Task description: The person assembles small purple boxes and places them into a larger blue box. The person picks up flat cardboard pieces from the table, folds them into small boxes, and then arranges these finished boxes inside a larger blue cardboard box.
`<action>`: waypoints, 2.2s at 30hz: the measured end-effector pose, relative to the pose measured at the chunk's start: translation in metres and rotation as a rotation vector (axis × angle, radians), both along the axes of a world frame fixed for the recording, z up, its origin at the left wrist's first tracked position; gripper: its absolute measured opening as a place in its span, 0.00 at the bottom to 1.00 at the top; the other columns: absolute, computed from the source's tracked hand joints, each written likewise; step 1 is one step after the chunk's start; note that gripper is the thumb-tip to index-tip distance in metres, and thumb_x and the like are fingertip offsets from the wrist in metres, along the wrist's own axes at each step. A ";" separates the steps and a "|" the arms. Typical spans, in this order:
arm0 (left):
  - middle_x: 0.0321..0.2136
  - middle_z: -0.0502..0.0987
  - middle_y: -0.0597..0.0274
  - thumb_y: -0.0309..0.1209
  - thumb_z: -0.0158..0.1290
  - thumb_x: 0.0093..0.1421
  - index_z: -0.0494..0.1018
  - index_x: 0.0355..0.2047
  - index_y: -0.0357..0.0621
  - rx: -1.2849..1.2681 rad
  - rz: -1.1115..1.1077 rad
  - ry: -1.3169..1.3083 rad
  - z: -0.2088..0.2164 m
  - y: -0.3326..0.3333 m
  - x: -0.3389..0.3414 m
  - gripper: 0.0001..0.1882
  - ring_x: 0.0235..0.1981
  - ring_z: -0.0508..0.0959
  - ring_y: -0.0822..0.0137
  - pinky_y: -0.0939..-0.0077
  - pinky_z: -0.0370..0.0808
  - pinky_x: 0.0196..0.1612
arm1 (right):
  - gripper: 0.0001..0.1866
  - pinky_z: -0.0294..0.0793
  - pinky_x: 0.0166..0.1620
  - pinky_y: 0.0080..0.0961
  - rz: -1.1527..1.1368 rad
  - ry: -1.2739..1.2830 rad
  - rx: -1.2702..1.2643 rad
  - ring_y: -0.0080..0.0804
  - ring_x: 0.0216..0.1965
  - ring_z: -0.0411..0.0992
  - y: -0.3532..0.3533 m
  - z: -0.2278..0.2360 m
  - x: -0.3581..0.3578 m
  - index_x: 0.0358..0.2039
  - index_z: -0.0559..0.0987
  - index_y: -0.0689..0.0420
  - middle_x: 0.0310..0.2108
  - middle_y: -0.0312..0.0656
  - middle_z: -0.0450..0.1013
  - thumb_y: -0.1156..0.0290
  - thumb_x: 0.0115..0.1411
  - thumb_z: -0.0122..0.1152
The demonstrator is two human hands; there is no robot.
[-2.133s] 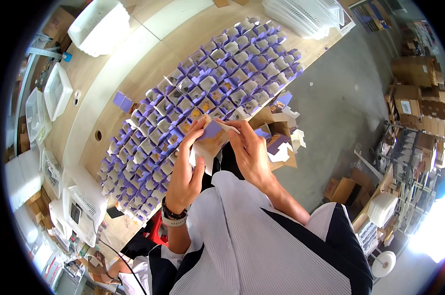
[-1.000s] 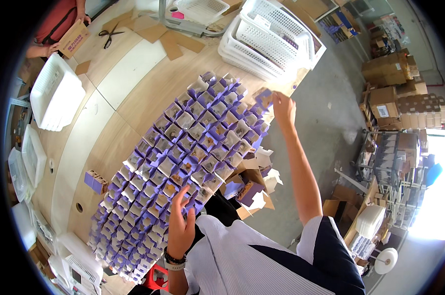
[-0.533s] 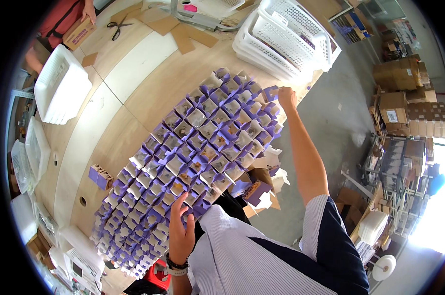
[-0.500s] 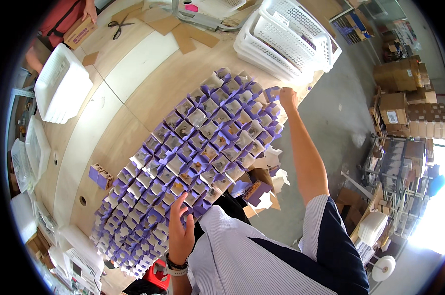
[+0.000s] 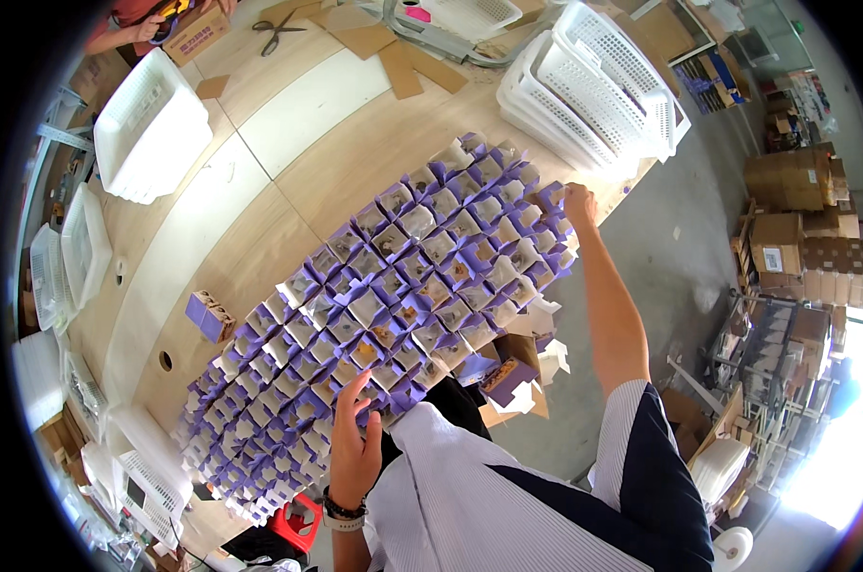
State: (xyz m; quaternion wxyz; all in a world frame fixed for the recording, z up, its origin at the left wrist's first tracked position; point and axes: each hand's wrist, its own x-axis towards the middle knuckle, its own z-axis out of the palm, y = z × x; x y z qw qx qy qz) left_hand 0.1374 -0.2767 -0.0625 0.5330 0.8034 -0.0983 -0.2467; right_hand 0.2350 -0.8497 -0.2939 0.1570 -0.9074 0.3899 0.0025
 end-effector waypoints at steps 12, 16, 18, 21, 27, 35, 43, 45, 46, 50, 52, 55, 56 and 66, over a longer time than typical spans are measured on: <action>0.66 0.68 0.50 0.20 0.48 0.69 0.62 0.67 0.39 -0.052 0.078 0.017 -0.006 0.023 -0.012 0.26 0.64 0.71 0.52 0.61 0.73 0.61 | 0.13 0.74 0.52 0.50 0.216 -0.403 -0.178 0.54 0.47 0.77 0.111 0.063 0.050 0.43 0.81 0.60 0.42 0.53 0.81 0.64 0.65 0.59; 0.66 0.68 0.51 0.20 0.49 0.69 0.62 0.68 0.39 -0.085 0.086 -0.007 -0.007 0.032 -0.012 0.27 0.64 0.71 0.53 0.62 0.73 0.61 | 0.11 0.75 0.52 0.47 0.622 -0.553 0.086 0.55 0.47 0.76 0.257 0.082 0.093 0.45 0.81 0.60 0.44 0.53 0.80 0.75 0.61 0.60; 0.66 0.67 0.51 0.19 0.48 0.69 0.62 0.68 0.39 -0.069 0.144 0.002 0.006 0.044 -0.020 0.27 0.65 0.70 0.54 0.62 0.72 0.62 | 0.13 0.76 0.51 0.46 0.845 -0.550 0.294 0.55 0.47 0.76 0.362 0.077 0.108 0.45 0.80 0.60 0.45 0.52 0.79 0.78 0.59 0.59; 0.66 0.67 0.52 0.18 0.46 0.69 0.62 0.67 0.39 -0.101 0.180 -0.009 0.003 0.059 -0.021 0.26 0.66 0.70 0.56 0.62 0.72 0.63 | 0.12 0.76 0.52 0.44 1.073 -0.496 0.395 0.52 0.48 0.75 0.482 0.060 0.121 0.45 0.78 0.58 0.45 0.51 0.78 0.76 0.59 0.59; 0.64 0.70 0.47 0.18 0.48 0.68 0.62 0.67 0.37 -0.072 0.376 -0.060 0.002 0.106 -0.057 0.27 0.61 0.74 0.48 0.59 0.74 0.59 | 0.22 0.74 0.57 0.45 1.017 0.035 0.451 0.49 0.56 0.74 0.684 0.074 0.119 0.48 0.78 0.61 0.53 0.50 0.77 0.60 0.59 0.68; 0.63 0.71 0.53 0.14 0.45 0.68 0.66 0.65 0.39 -0.109 0.550 -0.055 0.012 0.174 -0.087 0.25 0.64 0.71 0.58 0.64 0.73 0.62 | 0.31 0.66 0.59 0.46 0.933 0.311 0.168 0.43 0.59 0.72 0.742 0.037 0.135 0.48 0.83 0.58 0.45 0.44 0.82 0.44 0.56 0.67; 0.60 0.74 0.55 0.14 0.44 0.69 0.69 0.61 0.37 -0.166 0.598 -0.115 0.024 0.220 -0.088 0.21 0.61 0.74 0.60 0.67 0.73 0.60 | 0.35 0.68 0.58 0.48 0.874 0.157 0.172 0.49 0.57 0.73 0.760 0.048 0.136 0.49 0.82 0.58 0.49 0.49 0.80 0.43 0.49 0.72; 0.60 0.74 0.54 0.14 0.45 0.68 0.70 0.61 0.37 -0.165 0.583 -0.154 0.031 0.226 -0.088 0.21 0.61 0.75 0.60 0.68 0.74 0.59 | 0.34 0.68 0.58 0.49 0.846 0.191 0.137 0.49 0.57 0.73 0.764 0.031 0.136 0.49 0.82 0.57 0.48 0.49 0.81 0.44 0.50 0.72; 0.60 0.74 0.53 0.14 0.45 0.68 0.69 0.61 0.36 -0.154 0.558 -0.163 0.030 0.233 -0.092 0.22 0.60 0.75 0.58 0.67 0.75 0.58 | 0.35 0.69 0.58 0.48 0.845 0.209 0.130 0.48 0.57 0.74 0.765 0.025 0.131 0.50 0.81 0.58 0.50 0.49 0.79 0.44 0.51 0.71; 0.59 0.74 0.50 0.13 0.46 0.67 0.69 0.61 0.36 -0.172 0.538 -0.204 0.033 0.254 -0.104 0.22 0.58 0.77 0.53 0.66 0.76 0.55 | 0.35 0.72 0.56 0.47 0.725 0.087 0.198 0.49 0.55 0.75 0.758 0.058 0.121 0.55 0.76 0.59 0.55 0.49 0.74 0.49 0.53 0.71; 0.59 0.75 0.51 0.14 0.46 0.68 0.69 0.61 0.36 -0.210 0.559 -0.202 0.030 0.263 -0.110 0.21 0.58 0.77 0.55 0.68 0.76 0.54 | 0.33 0.74 0.55 0.47 0.721 -0.125 0.308 0.52 0.54 0.74 0.744 0.093 0.105 0.56 0.74 0.59 0.55 0.51 0.72 0.55 0.54 0.71; 0.59 0.75 0.53 0.14 0.46 0.68 0.69 0.61 0.37 -0.242 0.640 -0.225 0.033 0.269 -0.109 0.21 0.58 0.76 0.59 0.71 0.75 0.54 | 0.33 0.75 0.55 0.44 0.971 -0.487 0.521 0.56 0.54 0.73 0.701 0.149 0.032 0.59 0.71 0.58 0.55 0.52 0.70 0.65 0.53 0.72; 0.63 0.71 0.54 0.18 0.49 0.70 0.67 0.64 0.39 -0.192 0.626 -0.253 0.042 0.273 -0.107 0.23 0.61 0.73 0.61 0.71 0.74 0.55 | 0.34 0.75 0.56 0.42 1.099 -0.575 0.622 0.56 0.54 0.73 0.688 0.174 0.000 0.60 0.71 0.57 0.55 0.53 0.69 0.70 0.52 0.72; 0.63 0.66 0.48 0.28 0.45 0.75 0.57 0.70 0.39 -0.275 0.188 -0.204 0.065 0.245 -0.099 0.25 0.60 0.71 0.55 0.63 0.69 0.61 | 0.41 0.72 0.64 0.40 1.077 -0.475 0.746 0.47 0.65 0.68 0.629 0.322 -0.197 0.66 0.69 0.55 0.65 0.46 0.67 0.78 0.51 0.76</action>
